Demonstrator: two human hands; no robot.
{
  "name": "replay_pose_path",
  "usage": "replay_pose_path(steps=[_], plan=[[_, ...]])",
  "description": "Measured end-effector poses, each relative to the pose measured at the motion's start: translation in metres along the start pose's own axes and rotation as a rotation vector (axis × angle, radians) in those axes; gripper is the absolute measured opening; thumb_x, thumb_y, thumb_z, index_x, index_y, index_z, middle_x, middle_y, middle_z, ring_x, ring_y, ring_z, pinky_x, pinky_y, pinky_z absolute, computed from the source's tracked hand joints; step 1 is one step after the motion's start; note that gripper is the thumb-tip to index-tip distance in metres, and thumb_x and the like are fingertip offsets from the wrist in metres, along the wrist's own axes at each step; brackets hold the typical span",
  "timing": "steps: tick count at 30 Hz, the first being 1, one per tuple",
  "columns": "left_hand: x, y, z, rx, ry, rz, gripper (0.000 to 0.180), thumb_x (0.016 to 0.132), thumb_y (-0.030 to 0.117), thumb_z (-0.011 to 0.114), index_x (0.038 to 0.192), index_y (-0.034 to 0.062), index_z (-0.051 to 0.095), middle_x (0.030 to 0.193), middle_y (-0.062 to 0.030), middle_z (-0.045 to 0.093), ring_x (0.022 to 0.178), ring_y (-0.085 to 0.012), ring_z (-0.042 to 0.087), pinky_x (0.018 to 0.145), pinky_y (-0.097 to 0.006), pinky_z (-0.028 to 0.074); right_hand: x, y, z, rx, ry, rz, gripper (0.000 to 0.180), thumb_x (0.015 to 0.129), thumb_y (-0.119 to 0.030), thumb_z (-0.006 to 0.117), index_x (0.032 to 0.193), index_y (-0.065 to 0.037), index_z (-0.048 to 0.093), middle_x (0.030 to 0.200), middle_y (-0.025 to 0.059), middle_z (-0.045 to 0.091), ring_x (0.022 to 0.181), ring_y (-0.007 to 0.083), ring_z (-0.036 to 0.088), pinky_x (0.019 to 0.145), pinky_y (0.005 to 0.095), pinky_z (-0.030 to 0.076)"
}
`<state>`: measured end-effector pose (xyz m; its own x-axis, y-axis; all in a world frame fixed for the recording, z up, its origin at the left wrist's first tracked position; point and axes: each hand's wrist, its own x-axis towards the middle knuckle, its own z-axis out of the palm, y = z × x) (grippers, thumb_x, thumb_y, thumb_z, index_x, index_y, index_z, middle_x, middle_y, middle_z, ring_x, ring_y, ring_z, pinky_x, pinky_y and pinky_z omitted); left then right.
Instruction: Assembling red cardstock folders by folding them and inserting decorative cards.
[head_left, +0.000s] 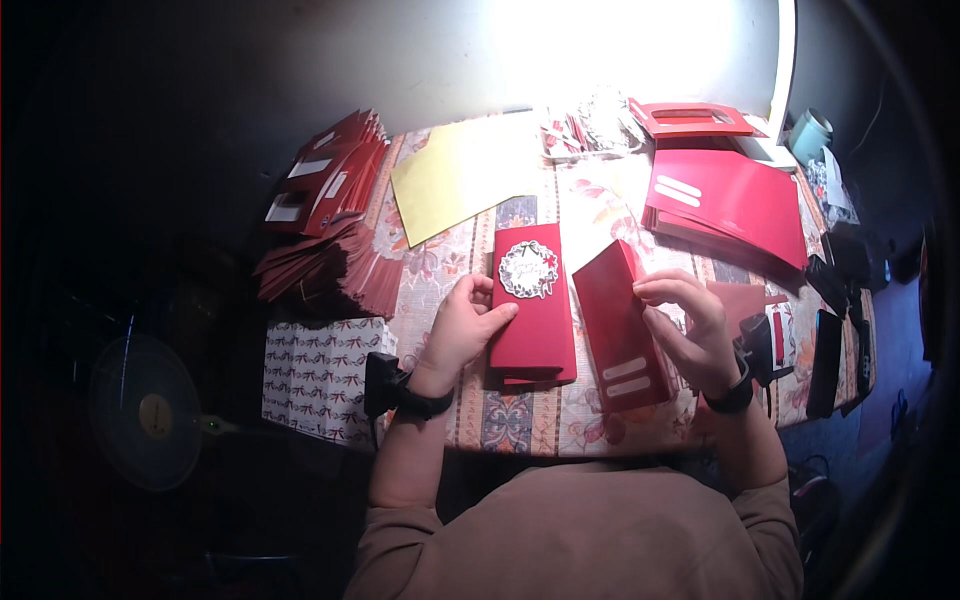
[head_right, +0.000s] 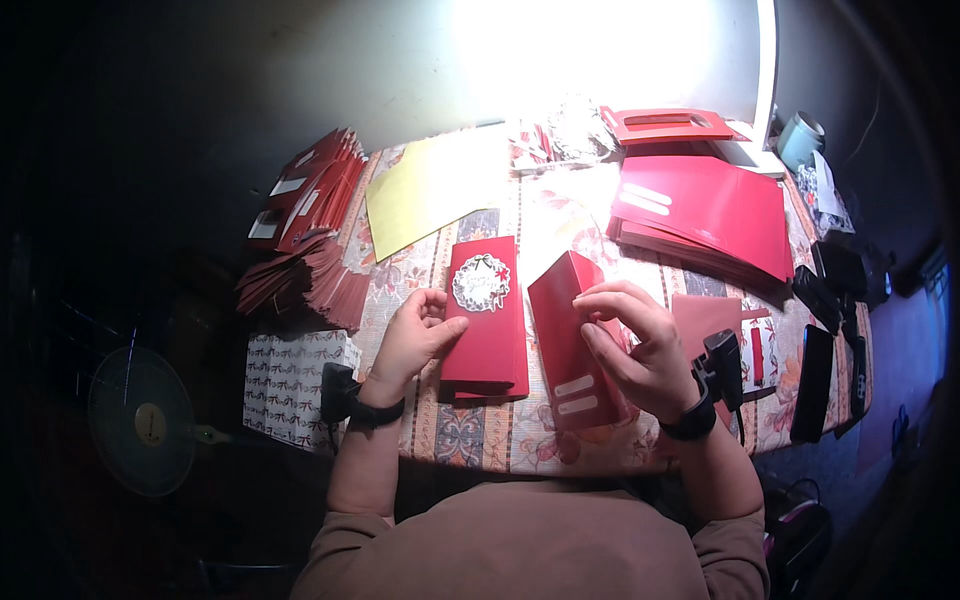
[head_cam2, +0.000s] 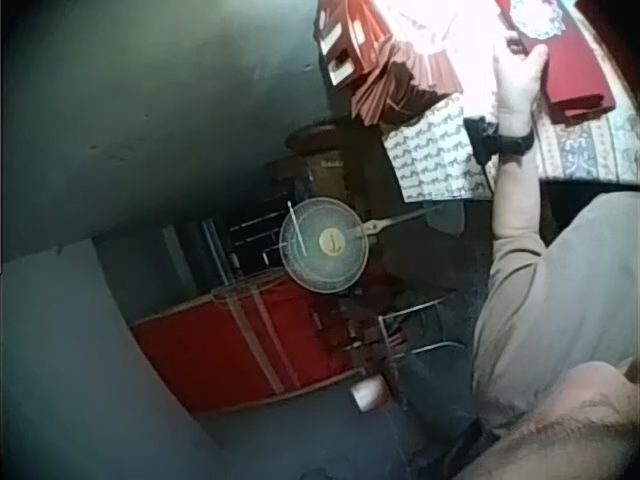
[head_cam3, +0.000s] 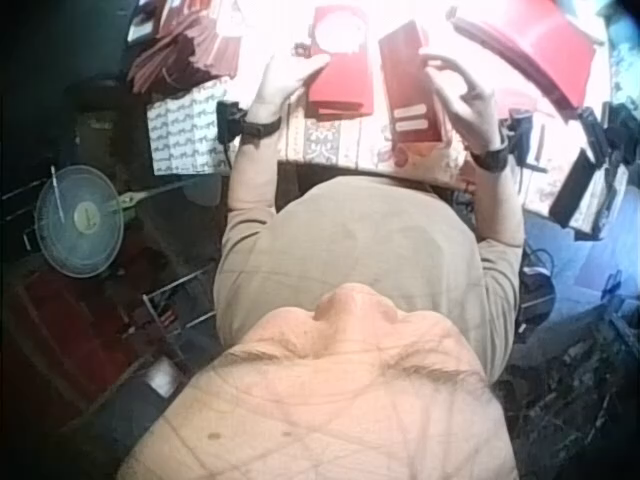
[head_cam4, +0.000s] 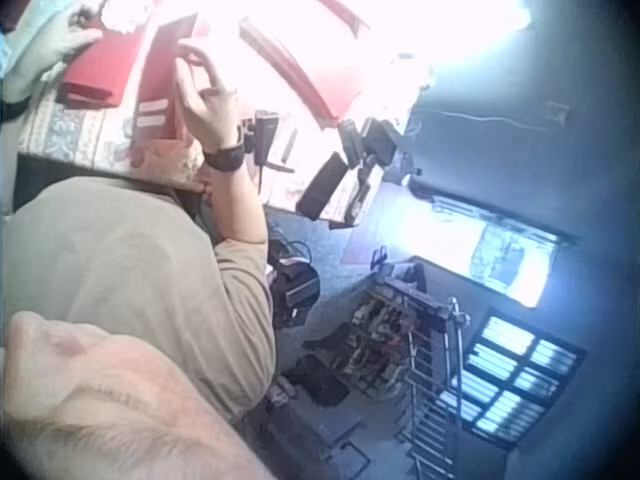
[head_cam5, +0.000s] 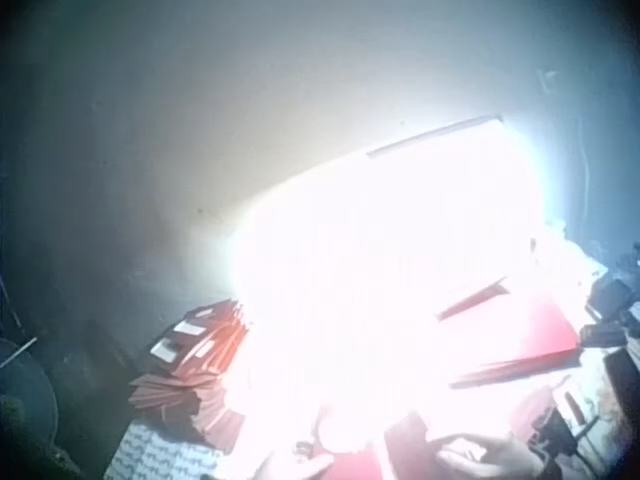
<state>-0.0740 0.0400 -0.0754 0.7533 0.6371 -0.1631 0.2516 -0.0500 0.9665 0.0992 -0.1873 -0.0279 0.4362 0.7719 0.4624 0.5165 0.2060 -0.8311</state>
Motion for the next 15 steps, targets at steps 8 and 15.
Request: replay_pose_path(steps=[8, 15], plan=[[-0.004, -0.002, -0.029, -0.236, 0.085, 0.034, 0.029, 0.083, 0.005, 0.064, 0.104, -0.0012, 0.046, 0.092, -0.0108, 0.062, 0.079, -0.0136, 0.061, 0.07, -0.024, 0.051, -0.001, 0.002, -0.002, 0.0, -0.001, -0.006, 0.018, 0.08, 0.003, 0.057, 0.098, 0.003, 0.061, 0.098, 0.0112, 0.06, 0.089, 0.0187, 0.059, 0.079, 0.0281, 0.048], [-0.012, 0.003, -0.037, -0.467, 0.133, 0.064, 0.03, 0.085, -0.002, 0.058, 0.109, -0.0009, 0.041, 0.097, -0.0129, 0.061, 0.085, -0.0158, 0.062, 0.077, -0.026, 0.052, 0.0, 0.001, -0.002, 0.011, -0.004, -0.001, 0.018, 0.08, 0.003, 0.057, 0.097, 0.002, 0.061, 0.097, 0.0113, 0.06, 0.09, 0.019, 0.059, 0.079, 0.0284, 0.048]])
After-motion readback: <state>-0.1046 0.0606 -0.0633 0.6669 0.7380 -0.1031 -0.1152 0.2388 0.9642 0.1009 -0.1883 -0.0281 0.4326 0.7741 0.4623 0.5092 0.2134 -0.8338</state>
